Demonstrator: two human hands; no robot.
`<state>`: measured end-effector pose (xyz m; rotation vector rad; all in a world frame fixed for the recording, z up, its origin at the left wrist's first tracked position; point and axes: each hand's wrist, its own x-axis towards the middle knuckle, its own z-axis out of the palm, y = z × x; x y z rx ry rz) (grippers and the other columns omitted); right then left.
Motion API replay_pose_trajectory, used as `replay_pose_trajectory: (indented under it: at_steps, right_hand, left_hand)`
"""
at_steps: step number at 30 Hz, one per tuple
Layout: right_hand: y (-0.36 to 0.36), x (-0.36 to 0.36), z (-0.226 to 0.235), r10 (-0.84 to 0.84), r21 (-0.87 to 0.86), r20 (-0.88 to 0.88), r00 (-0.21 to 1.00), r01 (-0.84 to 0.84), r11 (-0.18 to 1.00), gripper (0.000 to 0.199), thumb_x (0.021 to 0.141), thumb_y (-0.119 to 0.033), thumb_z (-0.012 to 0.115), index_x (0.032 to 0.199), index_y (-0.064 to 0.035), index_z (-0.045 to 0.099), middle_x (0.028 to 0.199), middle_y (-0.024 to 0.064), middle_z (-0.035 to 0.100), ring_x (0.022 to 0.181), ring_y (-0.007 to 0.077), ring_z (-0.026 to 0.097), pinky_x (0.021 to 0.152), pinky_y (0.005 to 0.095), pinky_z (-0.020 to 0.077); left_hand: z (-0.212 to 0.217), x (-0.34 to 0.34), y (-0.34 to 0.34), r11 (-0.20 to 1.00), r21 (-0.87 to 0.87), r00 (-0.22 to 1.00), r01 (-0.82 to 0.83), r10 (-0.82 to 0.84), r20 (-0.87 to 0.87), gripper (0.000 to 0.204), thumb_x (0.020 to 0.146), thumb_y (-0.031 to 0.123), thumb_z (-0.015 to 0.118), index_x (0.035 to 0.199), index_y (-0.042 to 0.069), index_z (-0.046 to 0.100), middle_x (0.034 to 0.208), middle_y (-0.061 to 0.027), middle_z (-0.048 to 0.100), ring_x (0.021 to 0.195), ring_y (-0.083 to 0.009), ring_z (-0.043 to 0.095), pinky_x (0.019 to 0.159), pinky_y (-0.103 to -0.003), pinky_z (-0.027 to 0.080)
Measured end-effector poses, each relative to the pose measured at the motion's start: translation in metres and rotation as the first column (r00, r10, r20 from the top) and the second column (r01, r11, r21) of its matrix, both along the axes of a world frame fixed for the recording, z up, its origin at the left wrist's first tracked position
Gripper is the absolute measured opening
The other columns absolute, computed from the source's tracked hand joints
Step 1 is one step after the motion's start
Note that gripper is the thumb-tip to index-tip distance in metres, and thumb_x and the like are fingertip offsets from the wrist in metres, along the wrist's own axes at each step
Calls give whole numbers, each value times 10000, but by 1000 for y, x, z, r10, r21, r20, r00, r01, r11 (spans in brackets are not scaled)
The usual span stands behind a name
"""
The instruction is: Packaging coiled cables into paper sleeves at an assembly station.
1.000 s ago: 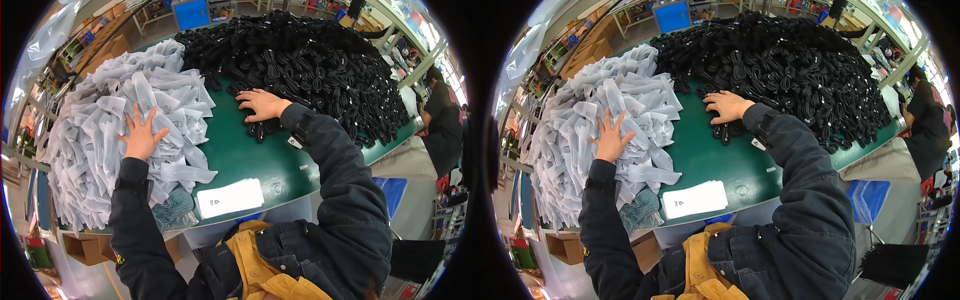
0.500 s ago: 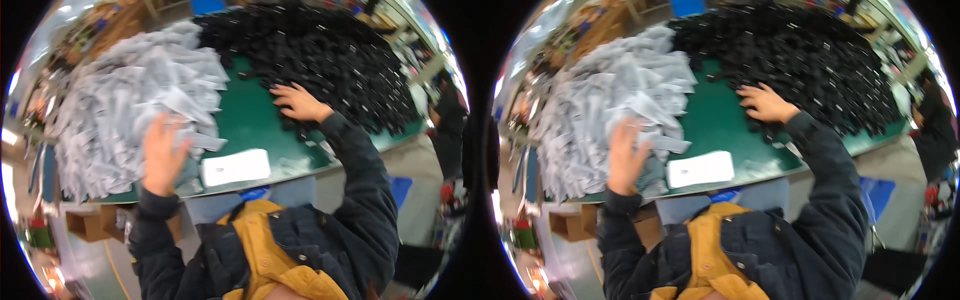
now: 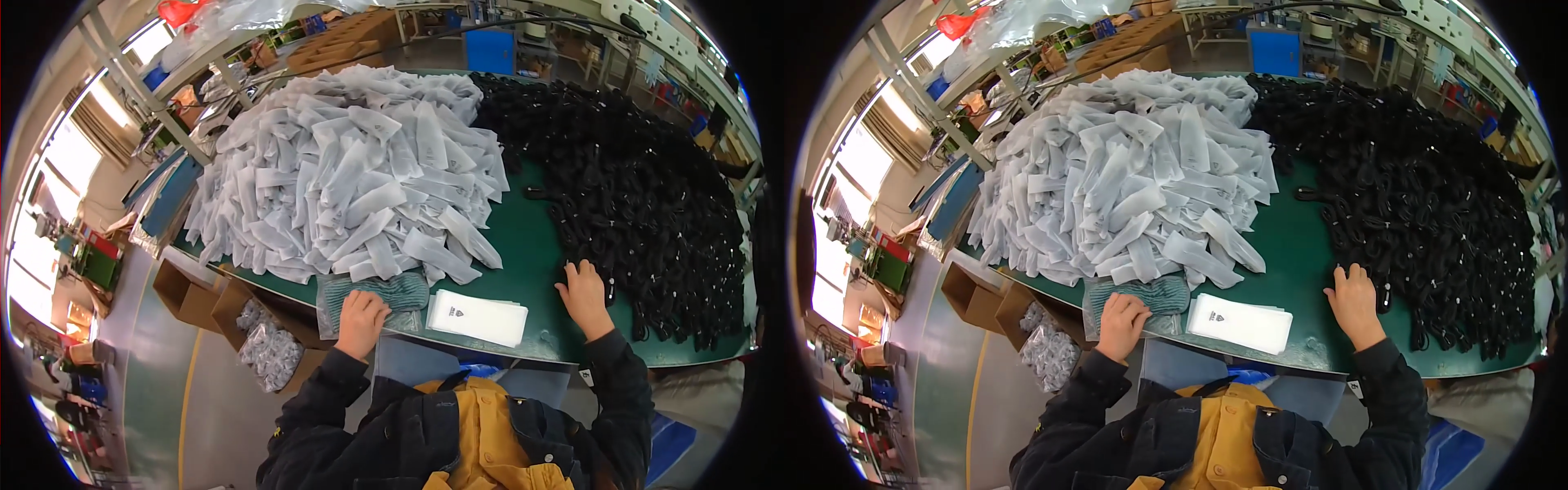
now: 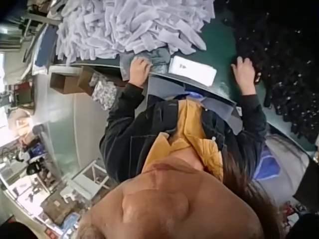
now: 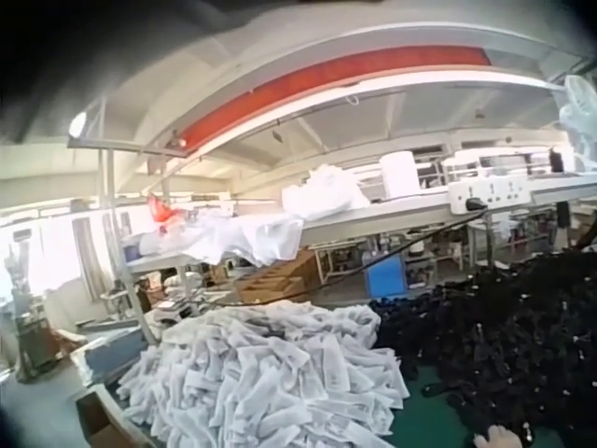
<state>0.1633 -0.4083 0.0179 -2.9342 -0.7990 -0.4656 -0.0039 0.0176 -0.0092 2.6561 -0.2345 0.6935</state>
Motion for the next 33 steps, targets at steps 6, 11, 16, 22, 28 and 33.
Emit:
replay_pose_trajectory:
  at_steps: [6,11,16,22,28,33]
  right_hand:
    - [7,-5,1,-9,133,17,1000,7,991,445,729,-128,778,1096,-37,544,1012,197,528,880,379,589,703,450,512]
    - [2,-4,-5,-62,106,-11,998,63,992,412,722,-67,700,1105,-53,547,962,185,524,865,369,595,690,450,512]
    - [-7,-20,-13,-42,210,-5,999,42,977,428,686,-35,647,1104,-8,557,933,167,514,848,343,578,708,430,507]
    - [-1,-35,-19,-7,148,102,995,-8,989,449,660,-26,632,1100,27,557,933,158,508,847,329,562,727,414,502]
    - [1,-35,-11,33,183,102,994,-52,982,344,771,-45,650,1098,17,568,935,156,519,839,326,570,703,404,496]
    - [1,-39,-21,63,450,-18,998,-48,892,307,859,-71,671,1144,-5,578,890,132,552,765,311,590,647,398,486]
  left_hand:
    - [20,21,-14,996,53,998,-65,65,1,162,754,117,755,868,38,671,939,-106,633,917,-329,585,829,-415,453]
    - [32,28,-28,999,41,997,0,3,-72,133,816,85,711,932,22,690,970,-116,642,947,-319,596,850,-403,464]
    - [48,48,-91,934,-212,950,289,-308,-60,101,863,27,672,959,-5,680,967,-135,636,906,-302,609,789,-382,495]
    - [26,73,-170,771,-330,796,545,-600,-85,196,794,23,731,974,11,656,904,-134,580,833,-329,606,737,-387,511]
    - [5,81,-180,797,-297,800,526,-582,-146,164,796,24,741,932,3,652,855,-124,562,736,-291,607,684,-348,508]
    - [5,79,-182,790,-477,805,384,-540,-247,135,811,14,730,906,-6,635,823,-98,551,717,-221,599,677,-303,493]
